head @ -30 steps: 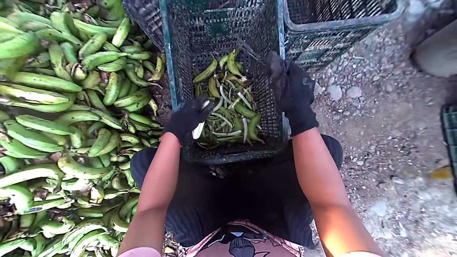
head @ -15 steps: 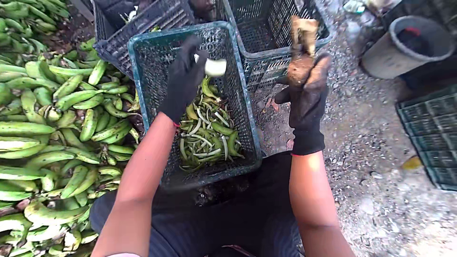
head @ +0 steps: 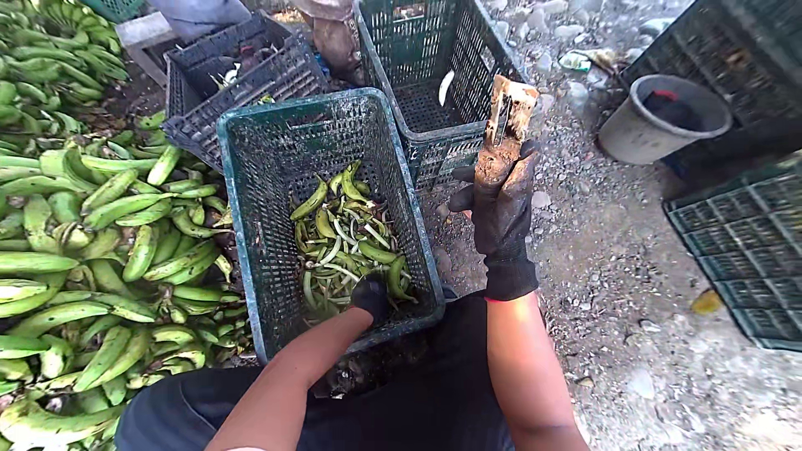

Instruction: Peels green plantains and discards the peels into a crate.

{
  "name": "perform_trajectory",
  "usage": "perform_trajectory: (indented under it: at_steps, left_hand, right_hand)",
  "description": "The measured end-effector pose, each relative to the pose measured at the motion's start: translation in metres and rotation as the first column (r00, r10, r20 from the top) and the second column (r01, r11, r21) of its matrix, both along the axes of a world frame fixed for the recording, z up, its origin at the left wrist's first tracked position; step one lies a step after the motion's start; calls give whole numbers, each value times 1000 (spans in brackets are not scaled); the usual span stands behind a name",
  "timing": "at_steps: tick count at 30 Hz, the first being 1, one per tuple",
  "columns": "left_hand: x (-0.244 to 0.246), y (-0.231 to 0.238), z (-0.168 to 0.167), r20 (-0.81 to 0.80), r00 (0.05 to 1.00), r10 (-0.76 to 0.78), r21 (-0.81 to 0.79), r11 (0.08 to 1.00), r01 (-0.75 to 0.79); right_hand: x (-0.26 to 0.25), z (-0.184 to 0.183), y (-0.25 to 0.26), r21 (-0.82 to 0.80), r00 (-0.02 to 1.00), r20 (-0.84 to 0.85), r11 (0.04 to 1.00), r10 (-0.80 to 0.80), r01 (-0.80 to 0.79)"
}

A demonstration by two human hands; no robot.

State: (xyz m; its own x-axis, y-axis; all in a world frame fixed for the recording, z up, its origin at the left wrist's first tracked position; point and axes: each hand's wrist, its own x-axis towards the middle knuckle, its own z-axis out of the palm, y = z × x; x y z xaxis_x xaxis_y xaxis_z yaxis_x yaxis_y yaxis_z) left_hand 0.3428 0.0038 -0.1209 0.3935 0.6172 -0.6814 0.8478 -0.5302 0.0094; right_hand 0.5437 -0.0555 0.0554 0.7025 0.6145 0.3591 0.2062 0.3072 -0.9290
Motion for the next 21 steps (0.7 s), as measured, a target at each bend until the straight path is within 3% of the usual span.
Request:
perform_trajectory:
  at_steps: [7,9,11,13,15,18,19,21]
  left_hand:
    - [-13,24,27,-15,992,125,7,992,-125]
    - [-27,40,54,20,981,191,-59,980,-190]
    - [-50,62,74,156,940,302,-165,947,-277]
    - [-77,84,82,370,790,489,-331,864,-380]
    - [-107,96,100,541,542,644,-554,757,-347]
    - [-135,92,144,528,236,816,-804,569,-173]
    - [-137,91,149,523,191,831,-824,550,-134]
    - [-128,91,146,557,239,796,-762,604,-233]
  right_hand:
    - [-5,0,4,-82,999,39,997,8,-5]
    - [-6,2,7,-85,996,23,993,89,-87]
    - [-9,0,11,-43,954,-94,956,284,-289]
    - [-18,-2,21,36,840,-301,886,452,-463]
    - [-27,-3,31,67,680,-472,792,561,-607]
    - [-46,-9,41,14,642,-519,757,564,-654]
    - [-53,-12,45,-9,662,-479,751,576,-660]
    - [-68,-14,54,-60,667,-422,715,615,-697]
